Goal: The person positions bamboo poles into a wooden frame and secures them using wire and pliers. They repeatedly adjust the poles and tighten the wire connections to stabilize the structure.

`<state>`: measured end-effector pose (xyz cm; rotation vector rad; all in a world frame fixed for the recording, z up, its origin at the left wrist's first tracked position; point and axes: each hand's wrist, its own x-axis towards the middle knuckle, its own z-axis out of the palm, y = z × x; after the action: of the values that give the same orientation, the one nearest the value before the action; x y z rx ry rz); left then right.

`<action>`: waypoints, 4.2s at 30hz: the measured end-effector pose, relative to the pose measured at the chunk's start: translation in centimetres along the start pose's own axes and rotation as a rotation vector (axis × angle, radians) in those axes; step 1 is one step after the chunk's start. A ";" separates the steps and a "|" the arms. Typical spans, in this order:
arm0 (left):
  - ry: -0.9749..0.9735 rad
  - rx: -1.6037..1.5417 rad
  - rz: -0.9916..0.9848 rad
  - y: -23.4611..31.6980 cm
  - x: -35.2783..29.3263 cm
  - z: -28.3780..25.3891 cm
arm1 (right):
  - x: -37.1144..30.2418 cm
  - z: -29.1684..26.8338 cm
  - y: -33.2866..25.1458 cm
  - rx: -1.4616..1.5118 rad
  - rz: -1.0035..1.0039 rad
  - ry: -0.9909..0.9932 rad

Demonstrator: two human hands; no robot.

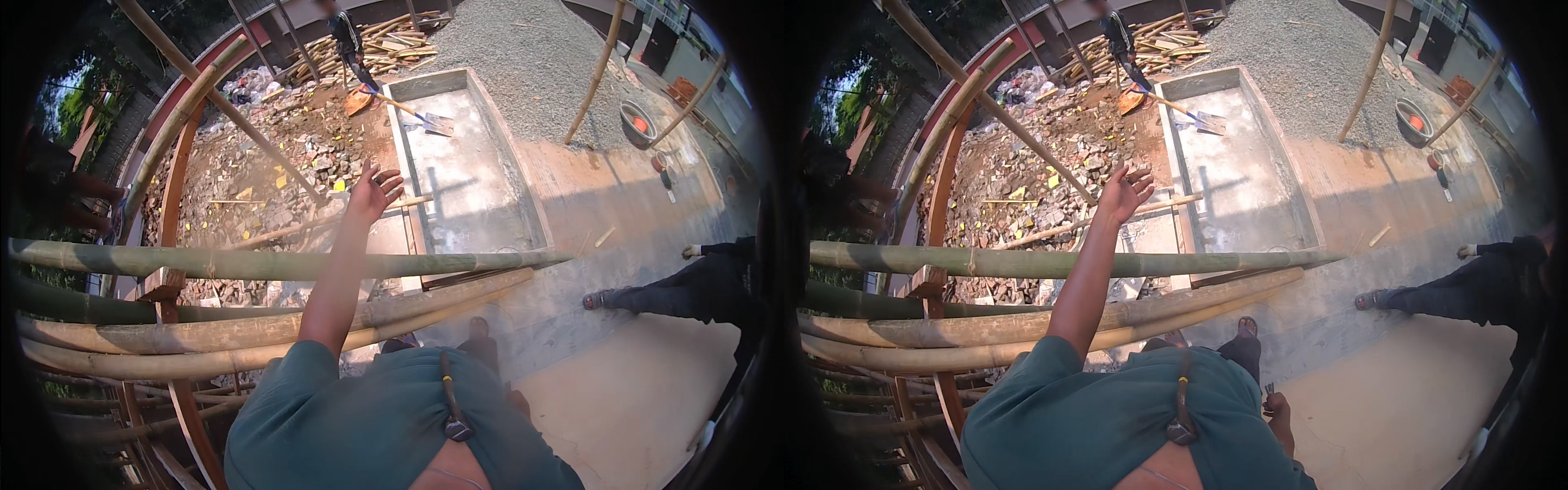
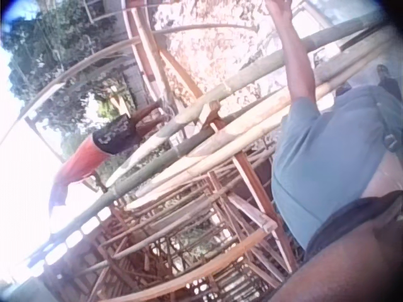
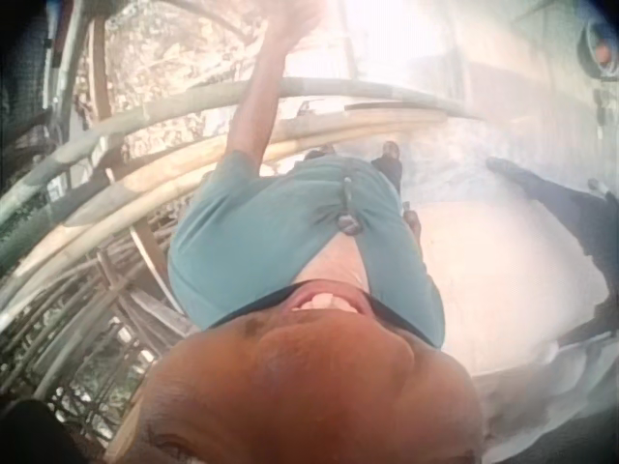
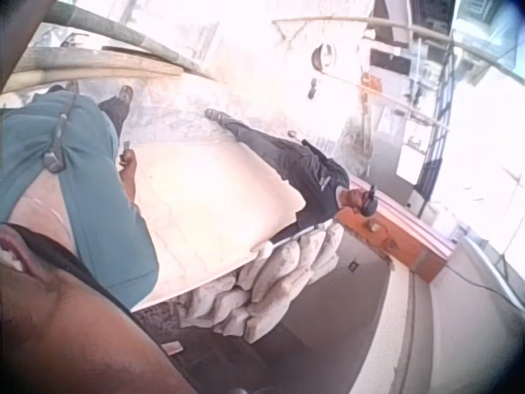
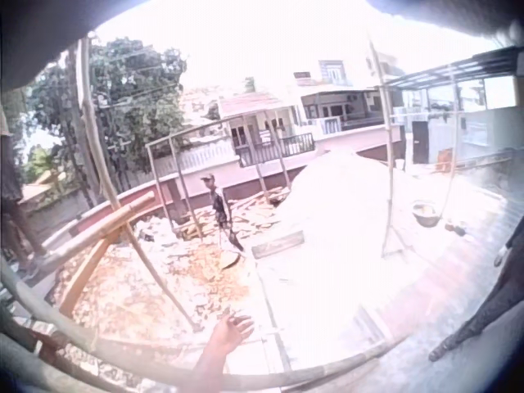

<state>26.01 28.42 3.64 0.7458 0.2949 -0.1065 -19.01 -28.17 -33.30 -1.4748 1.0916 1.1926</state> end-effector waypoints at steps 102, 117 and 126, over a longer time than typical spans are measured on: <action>1.678 1.034 1.401 13.9 -61.5 -8.2 | -71.1 51.8 -54.2 -0.575 -2.091 -1.175; 1.285 0.607 1.383 16.5 -55.4 -13.3 | -73.1 54.8 -43.7 -0.893 -2.302 -1.148; 0.601 0.272 1.532 16.9 -54.8 -6.1 | -50.3 40.8 -48.8 -0.857 -1.862 -0.961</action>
<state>-24.24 44.49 26.92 1.0938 0.2079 1.5719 14.52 25.20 17.67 -1.3315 -1.4372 0.5900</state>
